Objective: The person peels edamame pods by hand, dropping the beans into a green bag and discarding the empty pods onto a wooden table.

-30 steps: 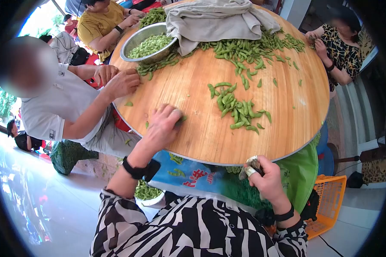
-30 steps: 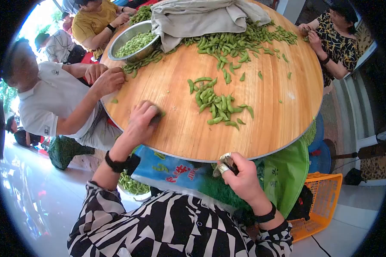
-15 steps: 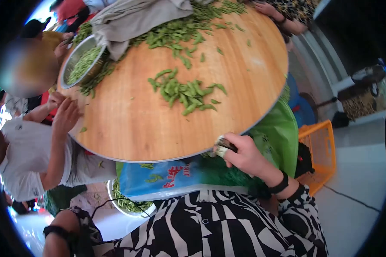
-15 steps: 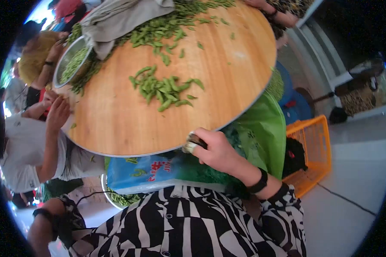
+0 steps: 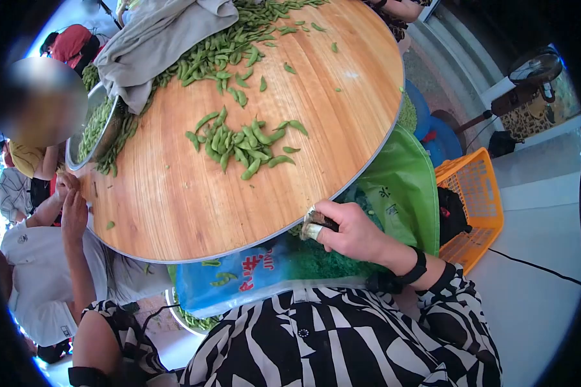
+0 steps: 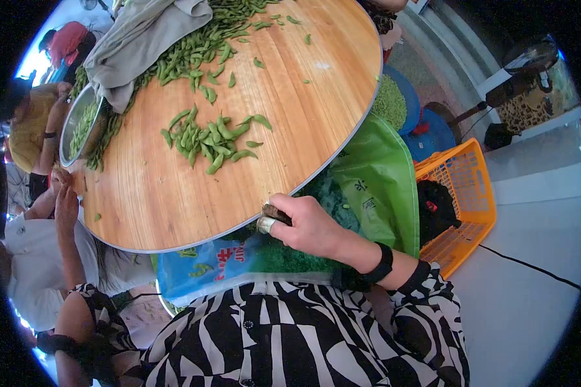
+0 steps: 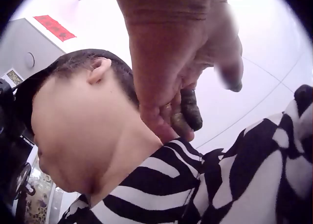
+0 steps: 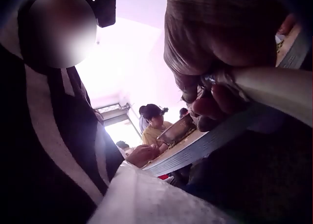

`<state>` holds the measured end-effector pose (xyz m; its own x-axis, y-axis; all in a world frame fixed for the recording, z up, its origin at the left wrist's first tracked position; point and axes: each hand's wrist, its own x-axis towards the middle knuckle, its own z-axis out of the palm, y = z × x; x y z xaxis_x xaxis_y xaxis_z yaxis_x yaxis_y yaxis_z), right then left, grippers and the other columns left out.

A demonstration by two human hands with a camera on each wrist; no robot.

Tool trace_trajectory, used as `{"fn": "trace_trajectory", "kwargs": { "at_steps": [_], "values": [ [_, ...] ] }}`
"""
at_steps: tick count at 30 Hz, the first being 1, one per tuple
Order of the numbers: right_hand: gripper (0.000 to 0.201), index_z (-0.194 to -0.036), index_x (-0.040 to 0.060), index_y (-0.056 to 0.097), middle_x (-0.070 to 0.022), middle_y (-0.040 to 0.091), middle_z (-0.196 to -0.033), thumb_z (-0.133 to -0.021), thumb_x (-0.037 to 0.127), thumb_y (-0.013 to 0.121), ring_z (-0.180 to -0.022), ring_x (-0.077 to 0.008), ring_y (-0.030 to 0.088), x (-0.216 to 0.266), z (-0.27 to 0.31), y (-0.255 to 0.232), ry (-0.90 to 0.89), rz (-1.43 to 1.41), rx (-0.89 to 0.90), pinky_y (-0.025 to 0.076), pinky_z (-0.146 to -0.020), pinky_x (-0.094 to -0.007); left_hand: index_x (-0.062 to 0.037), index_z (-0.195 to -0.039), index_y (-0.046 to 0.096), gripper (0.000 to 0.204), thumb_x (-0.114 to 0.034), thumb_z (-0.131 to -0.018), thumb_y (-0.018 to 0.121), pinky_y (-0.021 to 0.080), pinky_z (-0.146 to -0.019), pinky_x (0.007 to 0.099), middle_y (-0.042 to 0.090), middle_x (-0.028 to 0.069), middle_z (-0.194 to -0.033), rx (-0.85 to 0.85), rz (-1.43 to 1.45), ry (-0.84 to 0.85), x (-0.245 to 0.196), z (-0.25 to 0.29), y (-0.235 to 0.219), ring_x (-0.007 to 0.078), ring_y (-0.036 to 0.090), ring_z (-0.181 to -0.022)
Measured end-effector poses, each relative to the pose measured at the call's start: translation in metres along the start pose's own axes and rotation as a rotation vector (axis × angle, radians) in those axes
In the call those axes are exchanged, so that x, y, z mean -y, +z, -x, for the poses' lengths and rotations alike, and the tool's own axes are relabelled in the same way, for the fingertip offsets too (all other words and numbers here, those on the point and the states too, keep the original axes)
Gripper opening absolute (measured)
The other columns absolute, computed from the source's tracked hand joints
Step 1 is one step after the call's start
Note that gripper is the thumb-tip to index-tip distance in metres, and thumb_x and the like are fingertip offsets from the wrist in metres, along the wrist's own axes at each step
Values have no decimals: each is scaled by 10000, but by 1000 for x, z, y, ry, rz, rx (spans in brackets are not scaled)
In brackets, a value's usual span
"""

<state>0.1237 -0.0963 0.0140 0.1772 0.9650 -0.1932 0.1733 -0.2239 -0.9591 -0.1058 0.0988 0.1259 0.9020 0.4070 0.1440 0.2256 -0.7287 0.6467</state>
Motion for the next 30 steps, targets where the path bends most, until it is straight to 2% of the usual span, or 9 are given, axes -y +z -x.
{"fn": "trace_trajectory", "kwargs": {
  "at_steps": [8,13,20,23,25,29,30],
  "values": [
    [167,-826,-6,528,-67,479,-577,-832,121,637,-525,-121,435,4,0,-1,23,-74,10,378,-507,-314,-33,-939,606,241,-25,-702,648,469,-745,339,596,119,-931,12,-8,69,-3,-11,-1,276,575,-916],
    [142,-845,-6,538,-49,511,-595,-842,107,625,-528,-106,506,3,0,-3,26,-50,29,404,-504,-294,-32,-947,604,254,-17,-698,648,467,-759,342,594,124,-940,23,-27,117,-9,-20,-7,282,574,-916],
    [136,-873,-4,538,-30,519,-614,-849,101,622,-515,-104,531,7,-1,-4,50,-128,30,423,-495,-286,-29,-959,601,272,-6,-692,647,463,-778,346,591,132,-952,28,-30,183,-14,-37,-8,291,572,-916],
    [125,-896,-9,534,-35,533,-652,-872,106,578,-547,-105,542,6,-2,-7,39,-117,81,434,-515,-278,-28,-964,600,280,-2,-690,647,462,-786,348,589,135,-957,32,-45,215,-18,-46,-11,295,571,-916],
    [151,-982,-18,543,-43,543,-693,-898,97,492,-589,-104,554,3,-2,-8,-36,-141,98,446,-543,-268,-28,-967,599,285,1,-688,647,461,-792,350,588,137,-961,28,-77,236,-23,-53,-18,298,571,-916],
    [249,-1091,-33,531,-50,551,-730,-902,82,419,-619,-105,558,15,1,-13,-76,-76,115,453,-566,-264,-27,-974,597,295,8,-685,647,459,-803,352,587,142,-968,-11,-129,252,-36,-62,-26,303,570,-916],
    [291,-1147,-36,518,-51,552,-726,-904,79,408,-607,-109,554,18,1,-13,-8,-103,106,452,-563,-263,-26,-975,597,298,9,-684,647,459,-806,353,586,143,-970,-30,-133,249,-45,-60,-28,304,569,-916]
  ]
}}
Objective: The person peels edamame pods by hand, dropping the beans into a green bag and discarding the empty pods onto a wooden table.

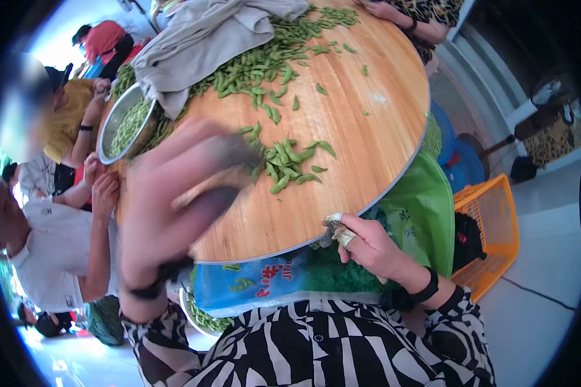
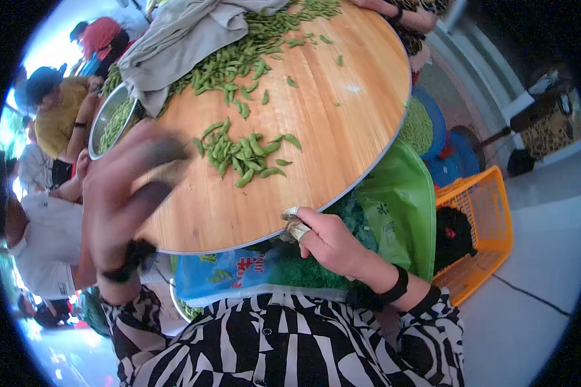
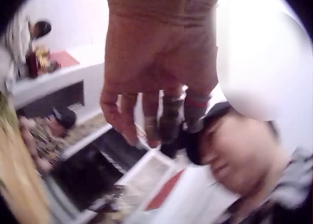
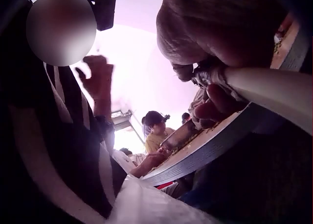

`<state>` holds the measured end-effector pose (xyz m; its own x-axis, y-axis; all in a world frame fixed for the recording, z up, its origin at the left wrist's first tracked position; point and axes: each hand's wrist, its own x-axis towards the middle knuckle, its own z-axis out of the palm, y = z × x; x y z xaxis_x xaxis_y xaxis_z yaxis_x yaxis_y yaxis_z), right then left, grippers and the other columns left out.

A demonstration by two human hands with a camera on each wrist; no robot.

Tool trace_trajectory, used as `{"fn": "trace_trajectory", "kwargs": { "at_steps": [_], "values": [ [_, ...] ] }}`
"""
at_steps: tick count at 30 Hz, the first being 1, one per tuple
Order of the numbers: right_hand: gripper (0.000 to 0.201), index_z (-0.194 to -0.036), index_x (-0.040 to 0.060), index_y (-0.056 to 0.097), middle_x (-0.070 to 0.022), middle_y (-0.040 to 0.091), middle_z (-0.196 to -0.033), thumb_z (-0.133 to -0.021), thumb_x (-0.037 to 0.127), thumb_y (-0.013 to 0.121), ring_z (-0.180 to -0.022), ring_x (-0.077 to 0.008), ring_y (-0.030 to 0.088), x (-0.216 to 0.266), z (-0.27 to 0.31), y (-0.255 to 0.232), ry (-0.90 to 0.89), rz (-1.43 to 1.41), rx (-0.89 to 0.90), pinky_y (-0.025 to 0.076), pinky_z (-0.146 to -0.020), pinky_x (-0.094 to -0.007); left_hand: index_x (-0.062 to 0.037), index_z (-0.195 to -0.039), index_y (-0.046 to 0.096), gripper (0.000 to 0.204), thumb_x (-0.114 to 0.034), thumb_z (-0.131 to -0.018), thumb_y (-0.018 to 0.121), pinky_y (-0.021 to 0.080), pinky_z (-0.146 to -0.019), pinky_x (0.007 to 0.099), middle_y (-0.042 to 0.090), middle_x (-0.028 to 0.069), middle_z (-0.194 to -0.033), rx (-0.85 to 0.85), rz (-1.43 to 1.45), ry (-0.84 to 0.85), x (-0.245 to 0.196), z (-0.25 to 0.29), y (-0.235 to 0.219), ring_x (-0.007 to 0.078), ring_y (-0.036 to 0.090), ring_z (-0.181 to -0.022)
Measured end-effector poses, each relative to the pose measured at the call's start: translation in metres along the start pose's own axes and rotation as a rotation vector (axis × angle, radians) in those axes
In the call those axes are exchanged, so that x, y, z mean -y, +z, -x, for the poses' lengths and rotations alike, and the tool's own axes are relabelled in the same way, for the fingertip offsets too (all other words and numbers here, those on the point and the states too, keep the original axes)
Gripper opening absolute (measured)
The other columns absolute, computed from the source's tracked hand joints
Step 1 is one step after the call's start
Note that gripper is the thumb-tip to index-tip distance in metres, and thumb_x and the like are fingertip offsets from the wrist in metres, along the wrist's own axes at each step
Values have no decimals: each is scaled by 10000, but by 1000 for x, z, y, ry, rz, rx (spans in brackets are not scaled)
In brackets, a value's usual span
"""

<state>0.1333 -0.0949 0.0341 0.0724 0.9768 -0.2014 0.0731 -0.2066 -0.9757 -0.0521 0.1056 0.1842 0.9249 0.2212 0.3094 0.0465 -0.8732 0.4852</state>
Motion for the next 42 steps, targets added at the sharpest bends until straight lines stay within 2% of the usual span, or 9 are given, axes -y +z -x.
{"fn": "trace_trajectory", "kwargs": {
  "at_steps": [2,5,10,14,17,19,22,29,42],
  "values": [
    [337,-1203,-39,505,-51,553,-723,-905,75,396,-595,-112,549,3,2,1,67,-6,15,452,-560,-262,-14,-984,613,343,95,-659,593,456,-797,390,563,131,-945,9,-324,155,50,-23,54,330,531,-936],
    [378,-1291,2,486,-17,552,-625,-974,177,378,-492,-41,448,-1,3,3,-8,18,-13,353,-459,-183,-25,-871,599,227,49,-657,586,458,-792,391,542,108,-862,-86,-141,174,95,-39,111,314,517,-918],
    [390,-1319,4,467,-8,546,-624,-970,157,383,-503,-46,460,0,6,0,76,-18,7,368,-474,-191,-18,-892,600,220,37,-680,576,453,-815,397,559,102,-1006,305,-332,-10,108,-42,122,307,516,-988],
    [398,-1336,8,454,-12,551,-628,-966,145,399,-507,-44,462,-3,2,1,91,-98,-15,368,-477,-191,-5,-899,578,225,32,-677,581,447,-813,405,542,121,-994,168,-370,-7,100,-31,116,318,511,-988],
    [404,-1352,17,438,-30,559,-639,-977,161,394,-502,-51,464,7,-3,3,65,-235,-86,368,-473,-188,-2,-959,581,203,0,-758,611,466,-750,356,578,98,-949,28,-160,-115,82,-17,112,242,566,-911],
    [411,-1361,17,423,-41,562,-644,-985,178,395,-499,-59,467,13,-8,2,19,-290,-93,367,-466,-190,-13,-1014,586,175,-63,-852,632,463,-633,273,613,48,-856,-28,727,-425,59,-4,114,123,589,-747],
    [432,-1380,13,392,-60,564,-653,-998,215,395,-492,-76,475,14,-12,6,-23,-405,-102,366,-451,-196,-31,-1077,608,207,-109,-889,642,426,-535,211,618,1,-767,-49,1099,-523,37,13,120,38,549,-637],
    [525,-1396,-13,349,-122,575,-797,-988,308,422,-468,-110,469,17,-18,22,-28,-584,-30,354,-408,-216,-6,-1112,620,273,-90,-858,677,407,-472,197,631,28,-725,-128,1355,-660,31,37,142,60,547,-552],
    [507,-1397,-10,347,-110,583,-940,-978,247,470,-491,-85,443,17,-14,31,-44,-653,-17,344,-408,-211,-19,-1038,581,235,-36,-831,691,450,-495,215,661,67,-794,-465,1504,-556,18,42,167,105,610,-627]
  ]
}}
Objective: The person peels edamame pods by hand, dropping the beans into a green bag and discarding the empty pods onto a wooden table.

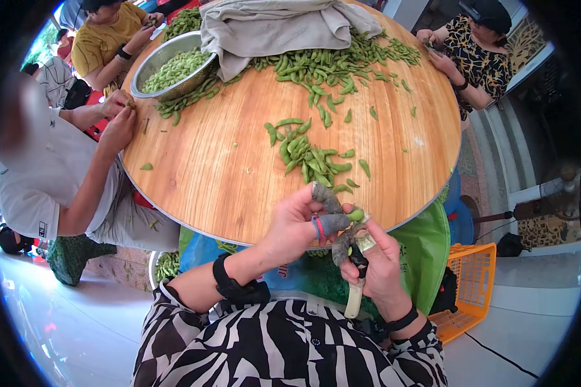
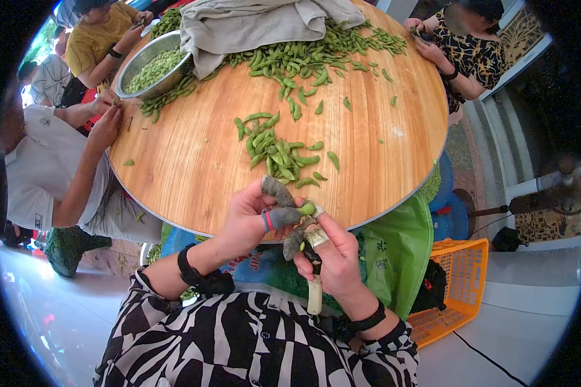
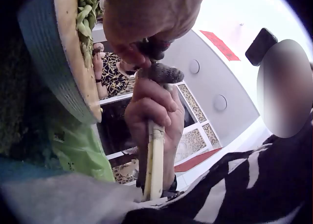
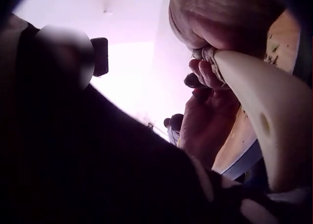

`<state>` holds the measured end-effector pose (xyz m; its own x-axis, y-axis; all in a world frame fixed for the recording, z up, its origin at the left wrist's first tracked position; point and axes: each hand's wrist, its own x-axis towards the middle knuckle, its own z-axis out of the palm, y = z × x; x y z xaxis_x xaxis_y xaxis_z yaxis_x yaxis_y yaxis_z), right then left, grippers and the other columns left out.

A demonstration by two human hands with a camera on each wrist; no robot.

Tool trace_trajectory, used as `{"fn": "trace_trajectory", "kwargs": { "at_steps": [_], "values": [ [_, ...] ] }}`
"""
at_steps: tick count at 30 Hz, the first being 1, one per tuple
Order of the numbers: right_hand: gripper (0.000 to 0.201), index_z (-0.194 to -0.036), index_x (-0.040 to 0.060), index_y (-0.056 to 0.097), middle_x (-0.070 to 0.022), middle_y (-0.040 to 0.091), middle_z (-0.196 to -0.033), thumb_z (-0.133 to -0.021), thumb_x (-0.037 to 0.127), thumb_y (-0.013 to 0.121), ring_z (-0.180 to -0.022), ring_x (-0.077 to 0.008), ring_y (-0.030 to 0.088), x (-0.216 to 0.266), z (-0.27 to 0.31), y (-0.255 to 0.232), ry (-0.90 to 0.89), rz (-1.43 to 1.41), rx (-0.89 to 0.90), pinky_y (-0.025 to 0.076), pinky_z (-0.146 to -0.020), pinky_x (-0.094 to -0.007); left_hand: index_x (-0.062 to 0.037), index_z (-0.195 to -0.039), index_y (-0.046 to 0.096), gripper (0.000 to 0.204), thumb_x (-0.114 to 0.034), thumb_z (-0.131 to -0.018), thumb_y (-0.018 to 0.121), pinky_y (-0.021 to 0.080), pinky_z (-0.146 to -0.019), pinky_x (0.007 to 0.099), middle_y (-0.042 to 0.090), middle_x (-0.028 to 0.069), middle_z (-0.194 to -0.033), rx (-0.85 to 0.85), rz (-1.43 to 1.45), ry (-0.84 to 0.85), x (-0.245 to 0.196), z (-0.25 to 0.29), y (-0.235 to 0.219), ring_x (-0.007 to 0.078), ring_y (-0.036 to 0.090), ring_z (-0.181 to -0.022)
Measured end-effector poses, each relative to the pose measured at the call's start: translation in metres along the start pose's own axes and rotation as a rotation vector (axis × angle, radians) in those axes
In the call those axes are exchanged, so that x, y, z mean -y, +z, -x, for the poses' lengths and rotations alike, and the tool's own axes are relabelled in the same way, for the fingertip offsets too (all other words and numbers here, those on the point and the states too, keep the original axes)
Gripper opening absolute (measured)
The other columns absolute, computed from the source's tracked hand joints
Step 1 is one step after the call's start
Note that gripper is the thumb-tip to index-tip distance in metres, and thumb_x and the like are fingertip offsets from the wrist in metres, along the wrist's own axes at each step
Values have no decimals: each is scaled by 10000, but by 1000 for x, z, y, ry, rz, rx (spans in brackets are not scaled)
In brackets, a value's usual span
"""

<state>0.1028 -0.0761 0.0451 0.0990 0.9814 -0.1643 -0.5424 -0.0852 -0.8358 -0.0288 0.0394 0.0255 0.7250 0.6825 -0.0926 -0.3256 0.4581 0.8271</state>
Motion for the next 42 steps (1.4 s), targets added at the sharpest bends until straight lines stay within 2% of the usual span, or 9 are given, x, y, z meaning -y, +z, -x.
{"fn": "trace_trajectory", "kwargs": {
  "at_steps": [2,12,18,23,33,36,37,39,42],
  "values": [
    [491,-1396,-13,343,-115,587,-941,-979,216,464,-492,-78,442,0,1,1,3,-58,-6,344,-408,-207,-53,-1056,533,240,-7,-853,652,509,-599,225,670,67,-993,18,-46,-60,-2,1,1,93,625,-796],
    [395,-1341,-11,450,-75,585,-818,-991,162,389,-476,-66,428,8,4,-3,-12,163,-36,332,-404,-202,-23,-1023,527,218,-1,-851,659,518,-680,232,667,81,-995,105,-233,82,1,3,-2,84,612,-853],
    [382,-1319,-17,465,-117,612,-865,-989,156,383,-450,-72,403,11,4,-6,21,-149,40,329,-391,-203,-20,-994,532,214,18,-833,668,527,-635,244,669,106,-953,131,-190,87,-8,0,0,114,637,-788],
    [383,-1313,-25,454,-173,608,-1020,-980,153,391,-428,-76,383,2,7,-12,97,-338,92,325,-363,-212,-28,-986,534,207,-13,-828,667,470,-398,261,663,169,-907,192,371,-193,3,1,-8,206,638,-577],
    [371,-1310,2,463,-153,617,-932,-975,152,408,-412,-79,387,-5,4,-20,189,-516,96,321,-346,-208,-36,-1007,537,183,-64,-858,640,539,-468,332,654,150,-1013,296,664,-271,9,2,-7,231,664,-716],
    [365,-1312,40,471,-107,578,-773,-971,153,412,-425,-81,406,1,1,-20,238,-469,19,314,-342,-209,-8,-1046,580,266,5,-800,679,540,-652,306,650,159,-1034,321,-889,248,-26,0,-10,228,665,-821],
    [365,-1312,40,471,-107,578,-773,-971,153,412,-425,-81,406,-1,1,-22,240,-470,18,314,-342,-209,-8,-1046,580,266,5,-800,679,540,-652,306,650,159,-1034,320,-888,245,-26,1,-9,228,665,-821],
    [361,-1311,43,472,-118,593,-807,-971,144,402,-425,-90,410,-5,0,-26,230,-539,103,316,-343,-210,-5,-1034,608,285,-13,-769,711,512,-597,301,652,172,-953,328,-1385,740,-25,5,-7,236,652,-763],
    [368,-1320,34,460,-135,605,-835,-974,139,397,-426,-99,420,1,-1,-16,254,-434,-45,320,-346,-208,-7,-1012,630,254,-28,-771,708,474,-527,297,624,136,-762,242,-1192,728,-18,4,-5,215,600,-601]
  ]
}}
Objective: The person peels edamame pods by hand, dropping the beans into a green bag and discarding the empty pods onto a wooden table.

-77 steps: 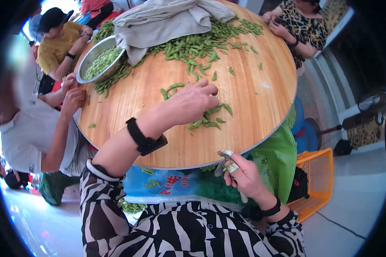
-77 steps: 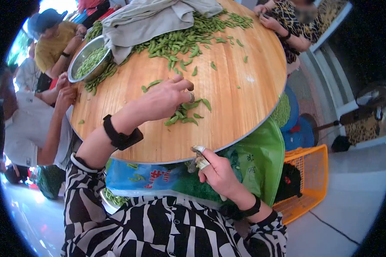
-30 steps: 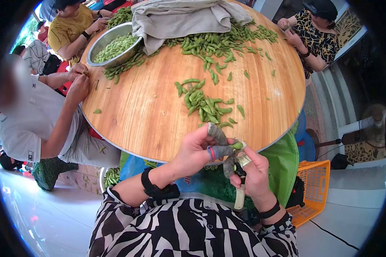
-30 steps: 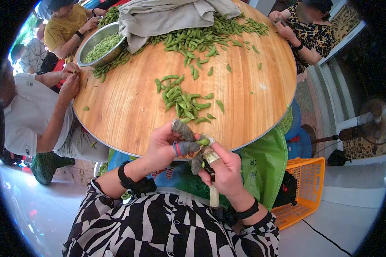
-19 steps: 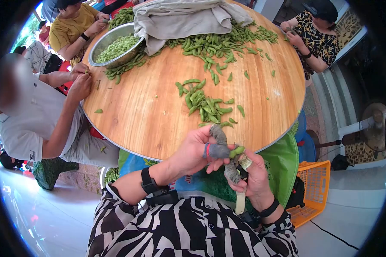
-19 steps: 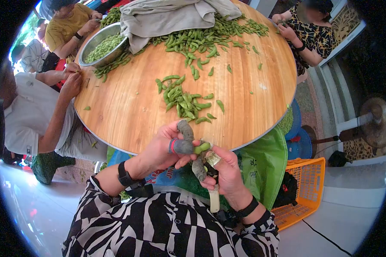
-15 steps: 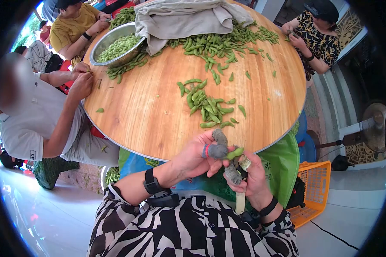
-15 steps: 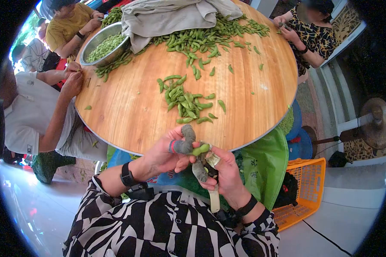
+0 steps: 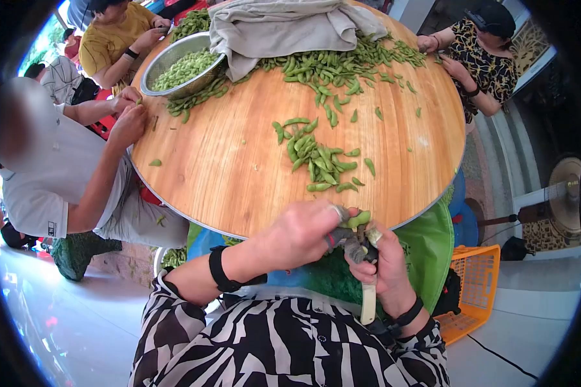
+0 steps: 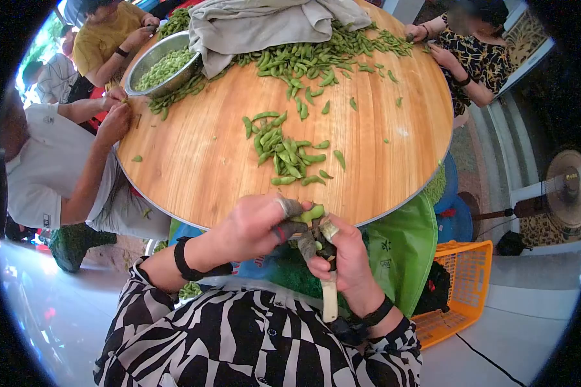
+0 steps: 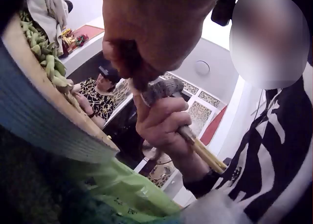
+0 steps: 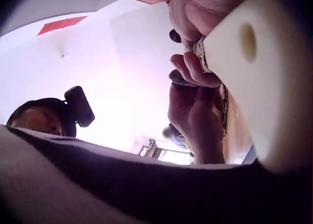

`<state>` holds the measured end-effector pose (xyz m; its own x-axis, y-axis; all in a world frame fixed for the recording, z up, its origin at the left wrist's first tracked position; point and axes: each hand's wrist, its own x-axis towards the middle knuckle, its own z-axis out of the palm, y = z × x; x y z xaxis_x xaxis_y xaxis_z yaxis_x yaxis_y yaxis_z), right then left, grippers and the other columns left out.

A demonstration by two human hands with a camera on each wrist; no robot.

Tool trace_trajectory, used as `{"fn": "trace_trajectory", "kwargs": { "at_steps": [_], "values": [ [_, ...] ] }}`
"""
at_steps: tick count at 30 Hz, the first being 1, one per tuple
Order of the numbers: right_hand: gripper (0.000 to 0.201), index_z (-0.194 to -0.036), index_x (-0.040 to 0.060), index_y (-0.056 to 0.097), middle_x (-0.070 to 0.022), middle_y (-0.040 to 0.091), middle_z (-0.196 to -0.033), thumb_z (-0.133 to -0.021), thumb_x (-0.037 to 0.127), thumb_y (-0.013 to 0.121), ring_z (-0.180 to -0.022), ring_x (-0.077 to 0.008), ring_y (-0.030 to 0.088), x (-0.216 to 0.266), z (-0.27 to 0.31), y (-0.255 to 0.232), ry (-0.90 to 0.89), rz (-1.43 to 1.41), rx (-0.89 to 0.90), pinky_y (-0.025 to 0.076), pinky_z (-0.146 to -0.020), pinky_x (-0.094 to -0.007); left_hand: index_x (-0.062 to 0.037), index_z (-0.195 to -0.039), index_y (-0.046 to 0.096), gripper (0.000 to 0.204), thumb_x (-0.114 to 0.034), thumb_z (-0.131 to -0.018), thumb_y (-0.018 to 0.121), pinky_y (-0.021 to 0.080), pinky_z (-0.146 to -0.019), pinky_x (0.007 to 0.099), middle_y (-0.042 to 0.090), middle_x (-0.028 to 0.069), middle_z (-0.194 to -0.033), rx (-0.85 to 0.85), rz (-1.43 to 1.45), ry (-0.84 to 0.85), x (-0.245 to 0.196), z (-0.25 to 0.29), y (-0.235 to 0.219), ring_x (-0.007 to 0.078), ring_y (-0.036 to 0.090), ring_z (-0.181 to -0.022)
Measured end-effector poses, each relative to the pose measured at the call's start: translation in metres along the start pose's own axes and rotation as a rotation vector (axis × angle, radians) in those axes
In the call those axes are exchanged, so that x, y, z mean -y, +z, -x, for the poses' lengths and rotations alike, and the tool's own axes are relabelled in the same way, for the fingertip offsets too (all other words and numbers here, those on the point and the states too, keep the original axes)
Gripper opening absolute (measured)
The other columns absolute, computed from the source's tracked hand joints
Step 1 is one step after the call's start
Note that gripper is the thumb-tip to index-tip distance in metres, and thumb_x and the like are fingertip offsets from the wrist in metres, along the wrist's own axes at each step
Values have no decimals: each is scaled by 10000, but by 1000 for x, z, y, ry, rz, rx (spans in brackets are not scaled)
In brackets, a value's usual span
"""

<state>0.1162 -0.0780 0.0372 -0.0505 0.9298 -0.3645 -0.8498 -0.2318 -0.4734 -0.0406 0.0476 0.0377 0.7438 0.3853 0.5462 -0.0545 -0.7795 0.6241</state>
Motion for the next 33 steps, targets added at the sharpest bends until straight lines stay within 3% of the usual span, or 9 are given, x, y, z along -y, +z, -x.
{"fn": "trace_trajectory", "kwargs": {
  "at_steps": [2,4,10,16,19,21,22,29,33],
  "values": [
    [371,-1319,22,462,-136,609,-830,-975,146,402,-430,-103,432,-1,0,4,-47,49,24,322,-348,-208,-4,-993,636,212,-30,-791,695,453,-491,290,614,112,-720,-99,254,-84,1,0,5,191,577,-549],
    [375,-1318,10,465,-137,613,-826,-976,154,406,-433,-106,443,-2,1,4,-89,94,47,325,-349,-209,-6,-940,634,126,-54,-832,675,410,-444,240,624,76,-713,-51,1046,-937,-9,-5,-1,144,560,-519],
    [358,-1279,-23,508,-116,606,-741,-972,147,438,-449,-108,484,-5,1,-2,-213,333,7,341,-359,-212,-44,-887,630,90,-126,-868,662,310,-363,187,609,33,-664,-205,1452,-1062,-4,-2,12,56,516,-482],
    [300,-1203,-28,545,-108,621,-796,-945,109,479,-466,-90,489,-1,0,2,-243,600,-146,374,-403,-195,-35,-924,626,74,-103,-897,616,356,-417,190,607,16,-686,-48,1054,-1021,-4,0,7,43,510,-520],
    [263,-1127,-32,556,-114,610,-861,-879,54,571,-571,-131,537,-1,-2,11,-428,977,-313,428,-500,-228,-27,-1006,637,133,-112,-910,601,365,-458,182,598,-3,-705,-25,830,-899,-8,3,9,35,494,-549],
    [301,-1081,-37,545,-134,570,-888,-797,-8,640,-701,-203,557,-1,-10,3,-881,1425,-251,456,-617,-289,-25,-1047,634,164,-111,-913,594,373,-480,183,593,-9,-710,2,790,-825,-10,7,11,33,488,-568],
    [303,-1038,-47,532,-160,528,-869,-758,-22,644,-769,-284,554,1,-7,8,-802,1482,-277,459,-682,-352,-23,-1088,632,197,-109,-917,587,381,-502,184,588,-14,-715,27,749,-744,-11,7,12,31,482,-586],
    [262,-958,-54,531,-176,517,-841,-714,-50,624,-726,-329,548,-6,-10,11,-999,1609,-351,459,-653,-381,-28,-1111,630,225,-63,-901,555,408,-534,213,590,-17,-734,36,636,-677,-16,17,16,45,488,-617],
    [229,-917,-31,535,-161,523,-792,-696,-37,595,-686,-313,549,-2,-8,5,-814,1569,-288,455,-624,-366,-12,-1067,632,263,9,-839,502,427,-554,235,587,12,-718,120,644,-768,-18,17,12,69,509,-633]
  ]
}}
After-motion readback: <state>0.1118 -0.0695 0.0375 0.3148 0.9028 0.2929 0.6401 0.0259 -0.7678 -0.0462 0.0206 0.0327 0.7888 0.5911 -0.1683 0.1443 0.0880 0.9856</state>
